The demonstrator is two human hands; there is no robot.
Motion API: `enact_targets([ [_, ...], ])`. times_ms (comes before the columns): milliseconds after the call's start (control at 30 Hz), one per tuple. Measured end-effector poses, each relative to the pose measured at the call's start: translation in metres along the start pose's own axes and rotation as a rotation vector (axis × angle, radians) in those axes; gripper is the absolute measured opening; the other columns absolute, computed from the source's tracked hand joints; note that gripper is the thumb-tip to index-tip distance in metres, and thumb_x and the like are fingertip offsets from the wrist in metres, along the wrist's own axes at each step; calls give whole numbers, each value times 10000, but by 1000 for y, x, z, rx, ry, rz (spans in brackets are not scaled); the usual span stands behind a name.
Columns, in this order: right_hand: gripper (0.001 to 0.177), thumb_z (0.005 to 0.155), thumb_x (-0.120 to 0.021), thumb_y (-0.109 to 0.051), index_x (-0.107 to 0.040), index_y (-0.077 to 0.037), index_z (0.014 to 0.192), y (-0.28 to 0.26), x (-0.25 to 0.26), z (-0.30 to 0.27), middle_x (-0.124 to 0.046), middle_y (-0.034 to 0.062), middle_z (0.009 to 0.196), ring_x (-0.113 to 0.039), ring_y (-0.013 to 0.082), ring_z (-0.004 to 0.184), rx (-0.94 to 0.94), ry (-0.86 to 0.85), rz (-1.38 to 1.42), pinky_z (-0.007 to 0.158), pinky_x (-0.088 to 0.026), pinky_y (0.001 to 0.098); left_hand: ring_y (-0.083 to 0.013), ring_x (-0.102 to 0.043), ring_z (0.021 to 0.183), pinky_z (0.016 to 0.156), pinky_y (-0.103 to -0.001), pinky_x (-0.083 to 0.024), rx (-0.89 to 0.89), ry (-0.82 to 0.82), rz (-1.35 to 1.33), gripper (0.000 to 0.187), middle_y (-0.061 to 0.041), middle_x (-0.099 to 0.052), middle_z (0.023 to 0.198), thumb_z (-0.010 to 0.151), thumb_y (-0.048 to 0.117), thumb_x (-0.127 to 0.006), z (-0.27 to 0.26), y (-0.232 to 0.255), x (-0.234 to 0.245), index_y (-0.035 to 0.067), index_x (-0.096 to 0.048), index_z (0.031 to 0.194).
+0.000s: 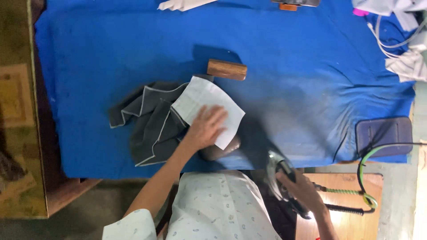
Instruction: The person irons a dark gray fabric piece on a blue-covered worktable using a steam iron and a white protective cloth. They repeatedly reposition the fabric and the cloth, using a wooden block to press seams while ironing different sections.
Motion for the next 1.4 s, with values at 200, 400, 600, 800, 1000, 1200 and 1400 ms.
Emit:
enact_targets([
  [200,581,937,-470,-641,-540,-90,764,4,3,-11,-534,65,566,-537,206,525,-77,293,328,600,-437,367,-320,-360,1523,1198,-604,-256,-182,-215,18,576,-130,-418,1632,1064,384,-399,-29,29,1,74,-466,1546],
  [400,526,897,-500,-608,-605,-93,883,-68,-18,-14,-550,59,549,-507,176,489,35,378,502,558,-456,379,-333,-357,1545,1262,-578,-226,-146,-184,-131,555,-153,-391,1647,1072,297,-518,-21,-10,2,87,-411,1575],
  [600,642,904,-638,-674,-664,-39,815,-183,-56,5,-704,204,665,-733,394,726,-2,342,409,656,-546,474,-301,-554,1378,1177,-482,-398,-292,67,-71,473,-89,-569,1512,1058,191,-461,25,-78,-3,174,-548,1523],
  [800,606,935,-649,-607,-673,-23,773,-234,-68,36,-707,227,652,-738,382,682,-64,419,588,591,-536,470,-237,-542,1393,1200,-460,-351,-41,-135,-405,507,2,-583,1514,1074,171,-403,16,-145,-44,203,-495,1572],
  [1000,580,985,-606,-570,-658,-36,767,-238,-63,66,-700,185,638,-712,268,616,-122,532,773,563,-551,415,-266,-520,1404,1200,-463,-339,46,-148,-579,492,-45,-567,1528,1117,197,-335,20,-142,-35,148,-457,1591],
  [1200,658,954,-616,-597,-687,27,755,-237,-83,61,-693,228,645,-720,316,654,-134,557,804,563,-535,475,-229,-571,1360,1182,-427,-376,14,-51,-534,481,-24,-612,1481,1100,140,-403,17,-147,-44,146,-488,1573],
  [1400,614,950,-665,-560,-686,17,739,-252,-74,47,-688,202,641,-705,282,645,-143,576,734,564,-544,413,-225,-563,1362,1200,-423,-355,25,-51,-592,470,-12,-625,1466,1111,155,-398,19,-144,-38,154,-491,1572],
])
Point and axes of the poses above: each hand's wrist, its own z-axis towards the middle knuckle, its own x-axis out of the back of the hand, y = z × x, the point moved 3 cm from there along z, towards the middle knuckle
